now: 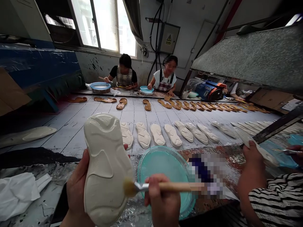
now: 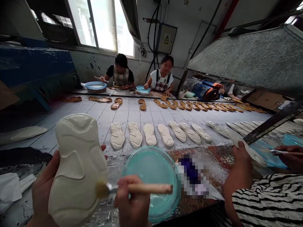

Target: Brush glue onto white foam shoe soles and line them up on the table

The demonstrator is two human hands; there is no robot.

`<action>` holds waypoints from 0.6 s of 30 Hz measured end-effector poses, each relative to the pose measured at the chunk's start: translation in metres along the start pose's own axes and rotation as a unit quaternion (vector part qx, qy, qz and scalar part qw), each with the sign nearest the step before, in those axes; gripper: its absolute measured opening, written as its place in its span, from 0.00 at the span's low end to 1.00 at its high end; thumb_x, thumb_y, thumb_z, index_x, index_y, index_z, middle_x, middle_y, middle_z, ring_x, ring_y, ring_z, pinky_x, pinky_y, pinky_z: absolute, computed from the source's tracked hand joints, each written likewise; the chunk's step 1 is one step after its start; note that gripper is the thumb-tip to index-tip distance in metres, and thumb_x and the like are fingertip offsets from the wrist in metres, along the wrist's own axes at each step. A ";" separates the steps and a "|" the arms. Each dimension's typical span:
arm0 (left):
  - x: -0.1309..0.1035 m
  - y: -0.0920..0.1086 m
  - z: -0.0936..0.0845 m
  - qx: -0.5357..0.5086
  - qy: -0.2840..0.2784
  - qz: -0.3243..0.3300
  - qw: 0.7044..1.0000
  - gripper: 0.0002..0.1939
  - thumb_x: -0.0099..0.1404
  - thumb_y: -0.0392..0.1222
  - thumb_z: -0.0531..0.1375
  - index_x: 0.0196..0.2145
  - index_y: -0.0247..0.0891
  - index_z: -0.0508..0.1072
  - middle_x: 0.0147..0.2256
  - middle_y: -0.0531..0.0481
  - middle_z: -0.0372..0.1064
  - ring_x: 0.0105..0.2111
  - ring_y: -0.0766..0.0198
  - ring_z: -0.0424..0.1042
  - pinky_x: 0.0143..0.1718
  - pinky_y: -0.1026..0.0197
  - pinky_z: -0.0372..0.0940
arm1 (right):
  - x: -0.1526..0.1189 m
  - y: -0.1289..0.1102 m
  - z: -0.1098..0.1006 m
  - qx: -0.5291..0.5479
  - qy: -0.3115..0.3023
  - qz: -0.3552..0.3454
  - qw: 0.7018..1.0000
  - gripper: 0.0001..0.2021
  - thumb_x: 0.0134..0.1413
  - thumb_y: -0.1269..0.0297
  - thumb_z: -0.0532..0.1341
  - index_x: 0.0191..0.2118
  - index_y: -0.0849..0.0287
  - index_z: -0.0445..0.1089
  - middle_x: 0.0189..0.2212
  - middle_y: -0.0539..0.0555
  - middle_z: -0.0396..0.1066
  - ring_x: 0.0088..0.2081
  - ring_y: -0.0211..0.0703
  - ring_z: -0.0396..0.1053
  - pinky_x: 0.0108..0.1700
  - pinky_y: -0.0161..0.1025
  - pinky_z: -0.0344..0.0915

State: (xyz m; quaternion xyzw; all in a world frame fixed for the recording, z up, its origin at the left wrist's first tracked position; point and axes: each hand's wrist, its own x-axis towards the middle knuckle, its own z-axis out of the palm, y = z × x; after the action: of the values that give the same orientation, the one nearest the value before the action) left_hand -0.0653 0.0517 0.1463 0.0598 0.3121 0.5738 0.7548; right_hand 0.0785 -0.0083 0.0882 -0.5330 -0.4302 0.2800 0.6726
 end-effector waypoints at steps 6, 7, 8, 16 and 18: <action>-0.006 -0.006 -0.001 0.004 -0.036 -0.019 0.999 0.26 0.60 0.57 0.60 0.50 0.39 0.79 0.44 0.38 0.80 0.40 0.44 0.80 0.37 0.52 0.76 | 0.009 -0.011 -0.001 0.115 0.018 0.142 0.983 0.20 0.55 0.46 0.64 0.28 0.62 0.71 0.10 0.44 0.60 0.14 0.29 0.56 0.19 0.26 0.54; -0.005 -0.007 -0.005 -0.002 -0.072 -0.034 0.997 0.26 0.63 0.57 0.57 0.51 0.38 0.79 0.44 0.39 0.80 0.40 0.44 0.80 0.38 0.52 0.76 | 0.010 -0.012 0.000 0.120 -0.006 0.145 0.982 0.20 0.56 0.46 0.63 0.29 0.62 0.71 0.10 0.45 0.61 0.13 0.29 0.56 0.18 0.26 0.54; -0.002 -0.007 -0.010 -0.014 -0.119 -0.053 0.991 0.27 0.65 0.58 0.54 0.52 0.38 0.78 0.45 0.40 0.80 0.41 0.43 0.80 0.40 0.51 0.75 | 0.013 -0.012 0.000 0.119 -0.026 0.131 0.984 0.20 0.57 0.47 0.63 0.29 0.62 0.72 0.10 0.46 0.62 0.13 0.30 0.57 0.17 0.26 0.54; 0.030 0.009 -0.042 -0.098 -0.213 -0.167 0.958 0.28 0.70 0.54 0.49 0.62 0.42 0.67 0.55 0.44 0.74 0.59 0.45 0.67 0.58 0.43 0.64 | 0.015 0.010 -0.003 0.000 -0.003 -0.233 0.973 0.10 0.64 0.59 0.58 0.38 0.56 0.76 0.21 0.47 0.72 0.20 0.33 0.69 0.22 0.29 0.66; 0.032 0.009 -0.041 -0.101 -0.181 -0.130 0.970 0.26 0.71 0.47 0.50 0.64 0.39 0.64 0.54 0.41 0.75 0.58 0.47 0.70 0.59 0.45 0.65 | -0.005 0.013 0.003 -0.029 -0.056 -0.356 0.932 0.08 0.64 0.60 0.59 0.39 0.52 0.76 0.20 0.45 0.72 0.19 0.32 0.68 0.21 0.29 0.66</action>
State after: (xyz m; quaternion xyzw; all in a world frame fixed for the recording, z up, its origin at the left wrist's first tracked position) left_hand -0.0905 0.0724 0.1049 0.0447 0.1158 0.4789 0.8690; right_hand 0.0745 -0.0076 0.0749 -0.3478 -0.6368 0.0396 0.6869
